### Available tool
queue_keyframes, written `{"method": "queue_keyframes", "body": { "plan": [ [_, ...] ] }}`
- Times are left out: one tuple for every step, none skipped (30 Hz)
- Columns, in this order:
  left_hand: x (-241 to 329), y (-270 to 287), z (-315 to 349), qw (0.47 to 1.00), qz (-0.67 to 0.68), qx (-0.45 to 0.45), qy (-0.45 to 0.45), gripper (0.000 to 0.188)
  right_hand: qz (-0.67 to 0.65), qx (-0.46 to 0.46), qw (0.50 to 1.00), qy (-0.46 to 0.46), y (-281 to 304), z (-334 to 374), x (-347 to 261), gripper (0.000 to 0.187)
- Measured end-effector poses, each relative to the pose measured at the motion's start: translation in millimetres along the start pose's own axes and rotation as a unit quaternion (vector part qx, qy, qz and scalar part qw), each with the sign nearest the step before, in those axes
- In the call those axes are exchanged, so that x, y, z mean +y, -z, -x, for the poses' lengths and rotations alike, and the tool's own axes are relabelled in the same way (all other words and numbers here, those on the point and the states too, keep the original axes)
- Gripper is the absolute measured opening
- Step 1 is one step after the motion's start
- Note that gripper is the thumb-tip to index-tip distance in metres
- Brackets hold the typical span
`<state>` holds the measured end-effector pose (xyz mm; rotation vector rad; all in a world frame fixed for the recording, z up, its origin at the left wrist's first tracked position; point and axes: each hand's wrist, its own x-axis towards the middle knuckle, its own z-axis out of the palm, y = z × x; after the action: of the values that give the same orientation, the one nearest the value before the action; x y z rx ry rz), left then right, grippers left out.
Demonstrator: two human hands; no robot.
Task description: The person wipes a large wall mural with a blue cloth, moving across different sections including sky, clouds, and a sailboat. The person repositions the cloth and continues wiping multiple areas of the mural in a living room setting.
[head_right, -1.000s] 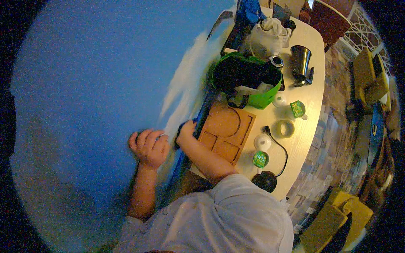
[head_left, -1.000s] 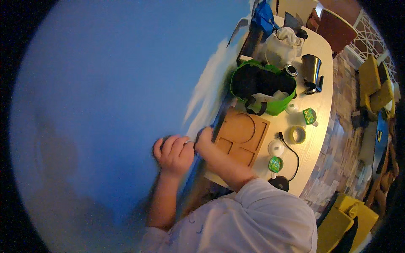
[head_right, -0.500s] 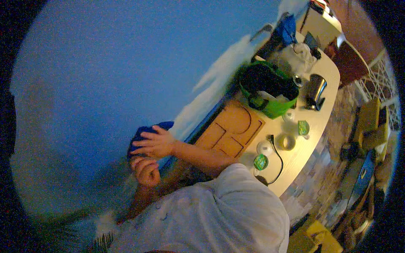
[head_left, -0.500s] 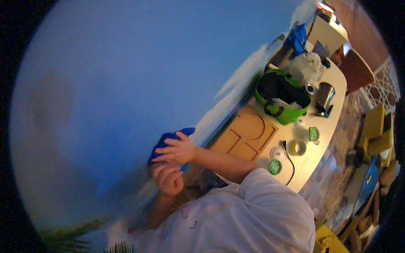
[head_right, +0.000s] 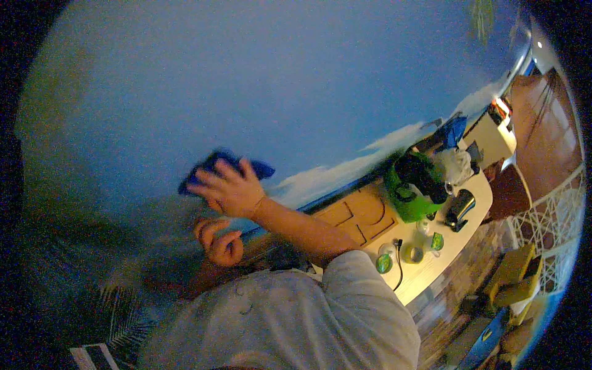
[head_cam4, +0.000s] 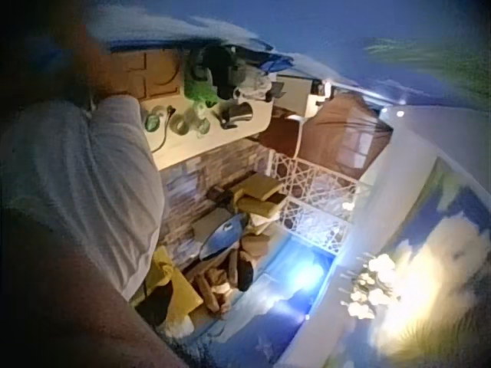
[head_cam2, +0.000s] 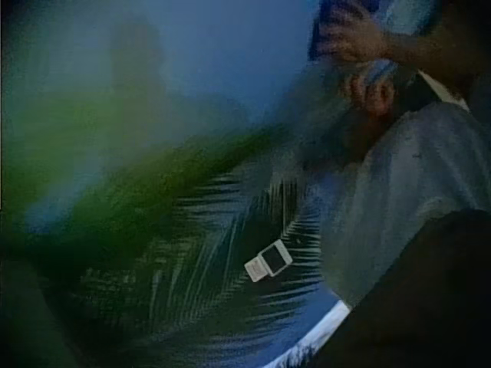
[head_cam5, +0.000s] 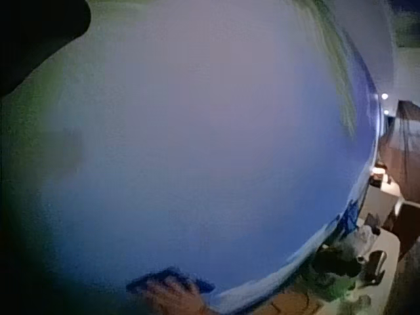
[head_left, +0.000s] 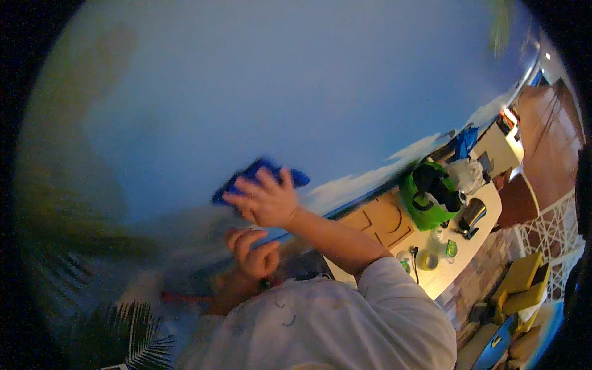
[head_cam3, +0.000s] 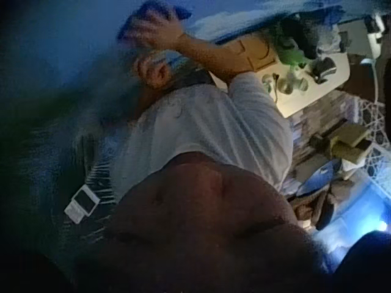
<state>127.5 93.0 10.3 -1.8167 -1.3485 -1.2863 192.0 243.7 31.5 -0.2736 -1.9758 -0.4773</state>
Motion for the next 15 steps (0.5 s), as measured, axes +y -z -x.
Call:
{"method": "queue_keyframes", "body": {
  "plan": [
    [-2,9,1,1.0,-0.007,0.008,0.001,0.018,0.003,-0.018,0.998,0.052,-6,7,-8,0.049],
    [-5,19,1,1.0,-0.016,0.017,-0.001,0.018,0.005,-0.035,0.994,0.103,-13,15,-16,0.05],
    [-10,28,5,0.999,-0.023,0.027,0.0,0.019,-0.011,-0.062,0.993,0.1,-13,23,-14,0.05],
    [-16,36,11,0.999,-0.025,0.033,0.013,0.019,-0.021,-0.092,0.991,0.098,-11,26,-7,0.051],
    [-21,54,17,0.998,-0.041,0.031,0.024,0.02,-0.001,-0.041,0.999,0.017,-5,12,2,0.052],
    [-25,71,21,0.997,-0.057,0.03,0.038,0.021,0.015,0.008,0.998,-0.065,3,-12,14,0.053],
    [-29,81,27,0.994,-0.078,0.047,0.057,0.021,0.038,0.057,0.987,-0.142,10,-41,23,0.051],
    [-31,87,34,0.991,-0.094,0.063,0.075,0.022,0.035,0.097,0.967,-0.234,16,-70,30,0.059],
    [-32,95,43,0.986,-0.112,0.076,0.098,0.023,0.031,0.126,0.954,-0.27,21,-100,25,0.061],
    [-32,101,50,0.985,-0.111,0.077,0.103,0.023,0.041,0.113,0.964,-0.238,23,-120,14,0.06],
    [-32,110,51,0.985,-0.116,0.076,0.107,0.023,0.047,0.102,0.971,-0.209,22,-136,-1,0.06],
    [-33,116,53,0.984,-0.119,0.075,0.112,0.023,0.031,0.074,0.985,-0.151,18,-145,-25,0.06],
    [-33,121,55,0.983,-0.114,0.084,0.115,0.022,0.02,0.044,0.995,-0.091,15,-148,-53,0.061],
    [-34,123,59,0.983,-0.108,0.093,0.119,0.022,0.005,0.018,0.999,-0.029,3,-140,-79,0.062],
    [-34,127,61,0.982,-0.107,0.098,0.122,0.022,-0.014,-0.005,0.999,0.029,-10,-125,-101,0.063]
  ]
}}
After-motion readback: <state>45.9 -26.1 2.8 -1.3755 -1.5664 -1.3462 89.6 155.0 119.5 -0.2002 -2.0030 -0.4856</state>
